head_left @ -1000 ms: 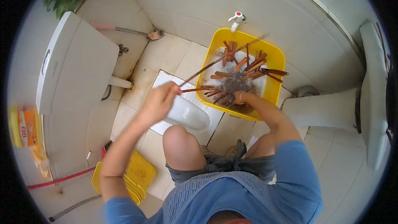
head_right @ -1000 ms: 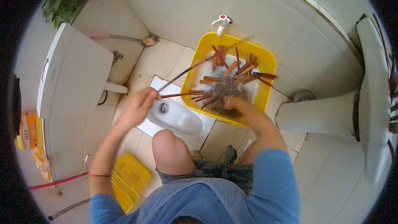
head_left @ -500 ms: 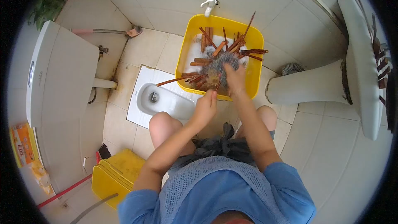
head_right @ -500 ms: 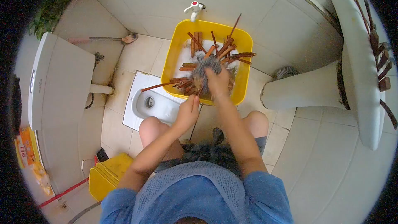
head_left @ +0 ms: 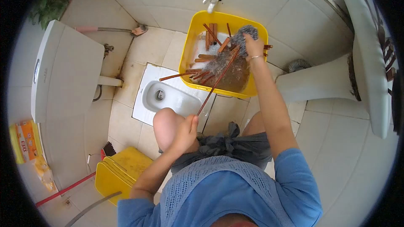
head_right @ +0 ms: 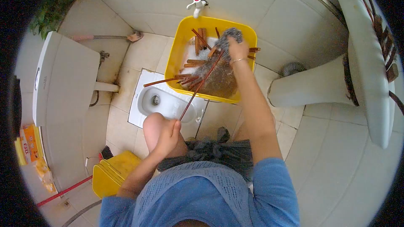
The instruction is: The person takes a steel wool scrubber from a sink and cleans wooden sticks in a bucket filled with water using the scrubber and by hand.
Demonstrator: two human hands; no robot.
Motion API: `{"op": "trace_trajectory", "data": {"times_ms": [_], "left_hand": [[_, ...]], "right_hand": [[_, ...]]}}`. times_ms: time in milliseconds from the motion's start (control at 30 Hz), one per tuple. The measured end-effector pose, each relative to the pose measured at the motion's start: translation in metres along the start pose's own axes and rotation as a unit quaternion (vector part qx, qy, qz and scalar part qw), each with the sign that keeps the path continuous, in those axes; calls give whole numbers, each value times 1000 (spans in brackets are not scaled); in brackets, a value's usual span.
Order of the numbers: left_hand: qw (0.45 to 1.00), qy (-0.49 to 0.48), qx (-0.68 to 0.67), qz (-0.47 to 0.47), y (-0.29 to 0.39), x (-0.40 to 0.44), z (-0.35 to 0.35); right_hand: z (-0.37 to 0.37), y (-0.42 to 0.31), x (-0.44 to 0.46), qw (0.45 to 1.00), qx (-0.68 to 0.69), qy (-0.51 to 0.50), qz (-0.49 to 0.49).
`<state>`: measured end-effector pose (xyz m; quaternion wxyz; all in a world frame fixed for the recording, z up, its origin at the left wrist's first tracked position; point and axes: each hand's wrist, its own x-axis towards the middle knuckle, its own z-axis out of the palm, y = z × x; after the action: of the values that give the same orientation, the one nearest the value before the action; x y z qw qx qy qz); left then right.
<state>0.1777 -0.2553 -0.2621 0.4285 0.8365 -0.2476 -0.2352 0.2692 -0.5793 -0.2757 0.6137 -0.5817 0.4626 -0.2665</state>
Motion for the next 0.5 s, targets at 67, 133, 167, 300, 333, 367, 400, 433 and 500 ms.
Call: {"op": "trace_trajectory", "data": {"times_ms": [67, 133, 167, 300, 333, 367, 400, 433, 500], "left_hand": [[1000, 19, 4, 23, -7, -22, -11], [995, 32, 0, -92, -9, -30, -26], [995, 35, 2, -91, -12, -27, -27], [995, 86, -22, -41, -5, -12, -24], [995, 65, -28, -74, 1, -9, -22], [995, 67, -29, -73, 2, -5, -19], [993, 64, -43, -88, 3, 0, -16], [991, 64, -59, -105, 5, 6, -12], [992, 73, -55, -92, -5, 20, 0]], "right_hand": [[-15, 20, 41, 996, -40, -44, -66], [-19, 36, 41, 958, -236, -97, -128], [-22, 48, 28, 906, -365, -148, -158], [-13, 166, 14, 479, -710, -462, -230], [-9, 212, 24, 361, -748, -479, -285], [-1, 242, 34, 360, -748, -478, -286], [8, 248, 32, 358, -746, -519, -215], [13, 250, 37, 352, -744, -539, -181], [18, 212, 28, 467, -675, -556, -130]]}}
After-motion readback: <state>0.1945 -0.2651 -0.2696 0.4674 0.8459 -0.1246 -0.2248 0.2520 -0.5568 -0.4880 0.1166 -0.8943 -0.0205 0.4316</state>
